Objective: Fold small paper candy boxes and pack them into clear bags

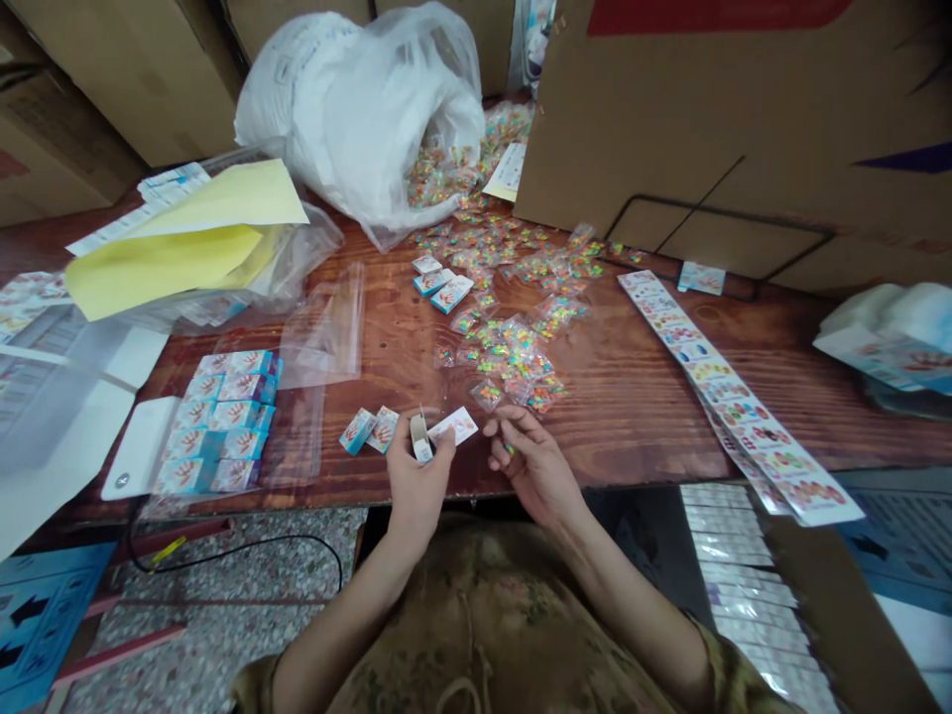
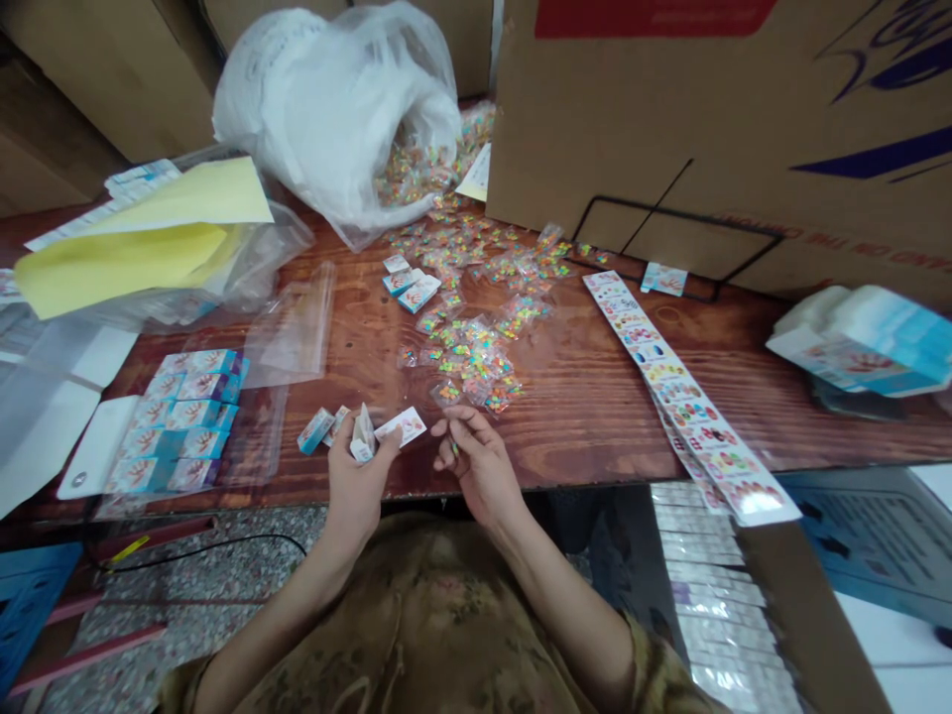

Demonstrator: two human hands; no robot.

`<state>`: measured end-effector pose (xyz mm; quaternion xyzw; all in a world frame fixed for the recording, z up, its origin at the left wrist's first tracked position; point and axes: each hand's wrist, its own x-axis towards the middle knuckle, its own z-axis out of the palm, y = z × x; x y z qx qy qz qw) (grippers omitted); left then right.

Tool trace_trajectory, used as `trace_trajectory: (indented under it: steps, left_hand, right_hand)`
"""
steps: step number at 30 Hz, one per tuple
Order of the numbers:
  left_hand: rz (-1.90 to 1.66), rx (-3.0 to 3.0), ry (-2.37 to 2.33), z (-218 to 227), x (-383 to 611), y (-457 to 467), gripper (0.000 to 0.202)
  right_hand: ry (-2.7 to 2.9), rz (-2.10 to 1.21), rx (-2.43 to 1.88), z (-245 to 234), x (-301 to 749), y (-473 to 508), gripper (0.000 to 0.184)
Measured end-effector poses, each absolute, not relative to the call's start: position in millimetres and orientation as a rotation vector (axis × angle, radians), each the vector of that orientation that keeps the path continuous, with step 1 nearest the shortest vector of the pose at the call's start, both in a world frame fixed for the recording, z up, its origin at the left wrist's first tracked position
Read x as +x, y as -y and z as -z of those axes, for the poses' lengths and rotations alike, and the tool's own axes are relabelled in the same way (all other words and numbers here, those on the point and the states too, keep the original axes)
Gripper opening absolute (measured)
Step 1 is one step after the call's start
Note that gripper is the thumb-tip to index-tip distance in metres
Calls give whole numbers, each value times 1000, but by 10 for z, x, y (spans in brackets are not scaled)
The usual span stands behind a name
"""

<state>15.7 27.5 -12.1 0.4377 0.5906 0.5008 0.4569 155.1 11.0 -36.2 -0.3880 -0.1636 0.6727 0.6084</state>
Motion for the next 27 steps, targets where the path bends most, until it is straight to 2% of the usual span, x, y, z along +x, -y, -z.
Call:
trace_trajectory:
  steps: [6,14,27]
  left_hand:
    - [-1243,1065,-1466,154,128,-305,21]
    - [-1294,1135,-1431,353,71,-374,22]
    - [-1279,1122,-1363,398,57,-327,25]
  right_hand:
    - [406,-1464,-909,330,1566,-131,26]
    - [327,-1551,-832,351,1576,-160,38]
    - [361,-1564,-824,348,1585,-166,41]
